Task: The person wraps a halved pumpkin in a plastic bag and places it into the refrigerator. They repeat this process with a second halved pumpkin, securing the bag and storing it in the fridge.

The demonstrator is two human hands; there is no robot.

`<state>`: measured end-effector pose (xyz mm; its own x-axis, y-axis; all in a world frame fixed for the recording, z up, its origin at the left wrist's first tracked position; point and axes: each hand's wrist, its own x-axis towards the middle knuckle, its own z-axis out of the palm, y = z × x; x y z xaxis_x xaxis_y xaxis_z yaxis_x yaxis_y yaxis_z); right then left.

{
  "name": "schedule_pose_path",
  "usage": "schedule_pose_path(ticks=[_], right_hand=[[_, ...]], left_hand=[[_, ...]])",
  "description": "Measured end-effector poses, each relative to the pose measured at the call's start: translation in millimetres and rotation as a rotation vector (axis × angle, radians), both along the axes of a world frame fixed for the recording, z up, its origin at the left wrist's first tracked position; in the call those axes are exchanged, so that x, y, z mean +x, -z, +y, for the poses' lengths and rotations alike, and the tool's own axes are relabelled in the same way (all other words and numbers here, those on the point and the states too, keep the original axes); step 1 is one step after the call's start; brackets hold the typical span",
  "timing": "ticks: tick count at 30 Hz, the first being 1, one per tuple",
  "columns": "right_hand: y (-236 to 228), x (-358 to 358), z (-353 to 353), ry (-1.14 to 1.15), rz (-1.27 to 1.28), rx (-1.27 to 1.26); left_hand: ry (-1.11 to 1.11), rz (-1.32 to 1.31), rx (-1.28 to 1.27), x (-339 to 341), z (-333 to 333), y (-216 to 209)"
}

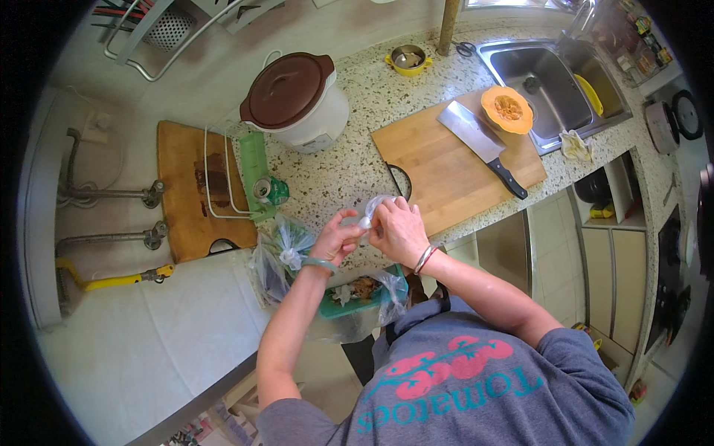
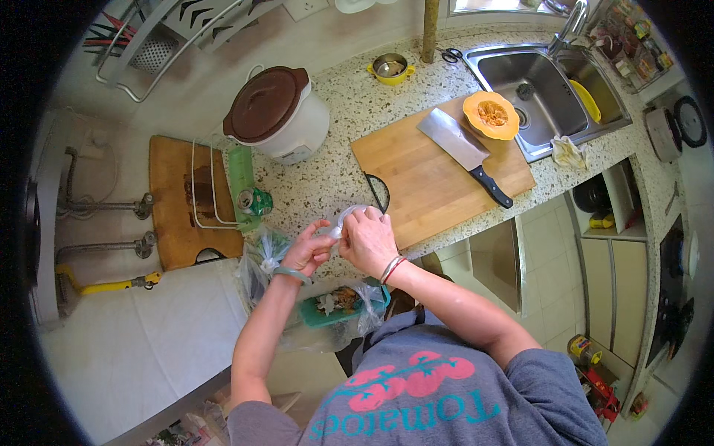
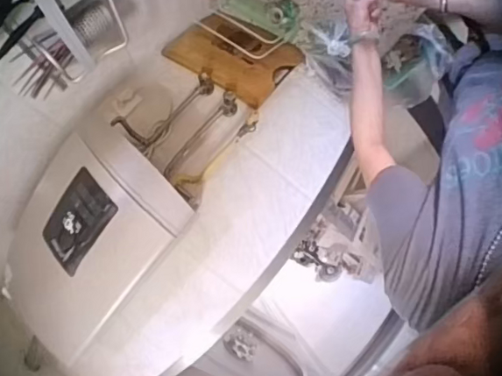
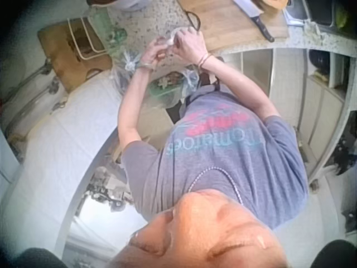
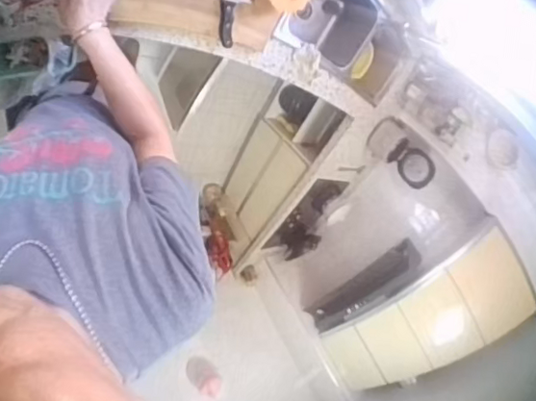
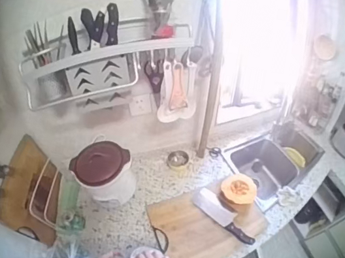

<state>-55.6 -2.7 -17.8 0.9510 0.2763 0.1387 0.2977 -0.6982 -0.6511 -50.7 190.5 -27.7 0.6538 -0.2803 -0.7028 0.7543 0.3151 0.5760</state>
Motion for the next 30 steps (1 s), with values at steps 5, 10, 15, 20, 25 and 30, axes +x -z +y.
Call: schedule_pose_path(ticks=[5, 10, 15, 20, 25, 30], right_hand=[[-4, 1, -1, 0.024, 0.067, 0.028], [-9, -2, 2, 0.042, 0.105, 0.048], [-13, -6, 4, 0.037, 0.038, -0.007], [-6, -10, 4, 0.036, -0.057, -0.011], [3, -7, -3, 0.045, 0.046, 0.129], [7, -19, -2, 0.079, -0.136, 0.124]], left_hand=[[-0.153, -0.047, 0.051, -13, -15, 1], [-0.155, -0.136, 0.052, -23, -18, -2], [-0.246, -0.040, -0.039, -23, -20, 9], [-0.180, -0.012, -0.124, -26, -18, 28], [-0.049, -0.135, 0.050, -25, -24, 4], [-0.224, -0.178, 0.028, -37, -33, 11]])
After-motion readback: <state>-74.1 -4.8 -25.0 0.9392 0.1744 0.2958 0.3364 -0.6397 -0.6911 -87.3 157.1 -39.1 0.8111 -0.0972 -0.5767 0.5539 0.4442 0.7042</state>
